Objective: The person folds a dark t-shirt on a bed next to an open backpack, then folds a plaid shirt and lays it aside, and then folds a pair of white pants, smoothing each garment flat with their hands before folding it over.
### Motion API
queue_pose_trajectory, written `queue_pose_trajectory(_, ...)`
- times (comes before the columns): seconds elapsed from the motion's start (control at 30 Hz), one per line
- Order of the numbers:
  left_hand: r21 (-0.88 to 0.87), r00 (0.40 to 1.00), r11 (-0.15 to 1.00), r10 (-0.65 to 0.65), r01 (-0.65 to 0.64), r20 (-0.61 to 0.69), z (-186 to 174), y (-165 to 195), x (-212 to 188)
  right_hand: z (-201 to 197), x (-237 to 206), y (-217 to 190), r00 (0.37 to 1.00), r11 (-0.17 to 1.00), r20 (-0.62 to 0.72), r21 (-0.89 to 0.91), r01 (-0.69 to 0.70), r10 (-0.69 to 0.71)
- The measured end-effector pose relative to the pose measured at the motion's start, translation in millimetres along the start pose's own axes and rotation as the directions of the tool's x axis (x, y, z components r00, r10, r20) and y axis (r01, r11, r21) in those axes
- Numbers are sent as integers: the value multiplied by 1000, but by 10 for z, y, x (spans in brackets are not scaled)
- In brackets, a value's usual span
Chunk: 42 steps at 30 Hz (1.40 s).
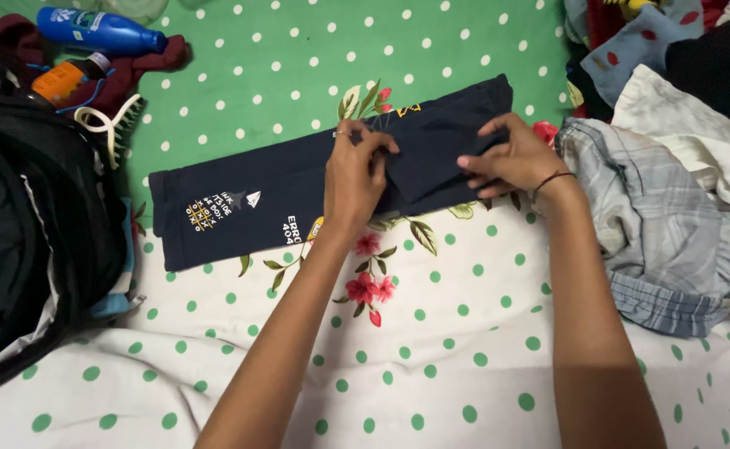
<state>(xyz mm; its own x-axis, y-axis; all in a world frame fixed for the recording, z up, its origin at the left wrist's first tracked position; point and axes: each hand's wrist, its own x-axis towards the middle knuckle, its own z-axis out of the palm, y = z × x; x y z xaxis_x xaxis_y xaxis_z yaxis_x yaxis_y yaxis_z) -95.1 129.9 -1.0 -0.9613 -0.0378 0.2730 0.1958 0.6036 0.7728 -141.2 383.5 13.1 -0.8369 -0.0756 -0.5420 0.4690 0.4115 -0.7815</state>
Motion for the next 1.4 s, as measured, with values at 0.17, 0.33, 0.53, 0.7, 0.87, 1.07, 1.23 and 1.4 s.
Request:
queue_pose_trajectory(0.17, -49, 966, 991, -132, 124, -223, 287, -52, -116, -189, -86, -72, 996, 990, -21, -114, 88, -91)
queue_pose_trajectory(0.33, -183, 837, 837, -538, 516, -101, 500, 49, -84, -483, -124, 61, 781, 658, -169, -659, 364, -602)
queue_pose_trajectory(0.53, -294, 953, 916, -298, 272, -46, 442, 192, 51, -466, 61, 261, 915, 785, -177, -587, 197, -362)
queue_pose_trajectory(0.7, -459, 969, 855, -239, 240, 62, 350, 63, 176, -417, 142, 311, 848, 783, -268, -574, 242, -458)
queue_pose_trajectory(0.87, -384, 979, 902, -165, 199, 121, 299, -191, 94, -309, 183, 332, 802, 727, -271, -632, 269, -532)
queue_pose_trajectory(1.07, -171, 990, 978, -104, 119, 92, 321, -304, -50, -358, 208, 308, 753, 679, -175, -591, 435, -634)
queue_pose_trajectory(1.23, -223, 987, 968, -88, 116, 133, 172, -161, -5, -337, 135, 252, 812, 751, -213, -557, 355, -543)
queue_pose_trajectory(1.4, 95, 911, 944, -328, 315, 248, -5, 161, 12, -127, 17, 75, 762, 685, -298, -684, 250, -575)
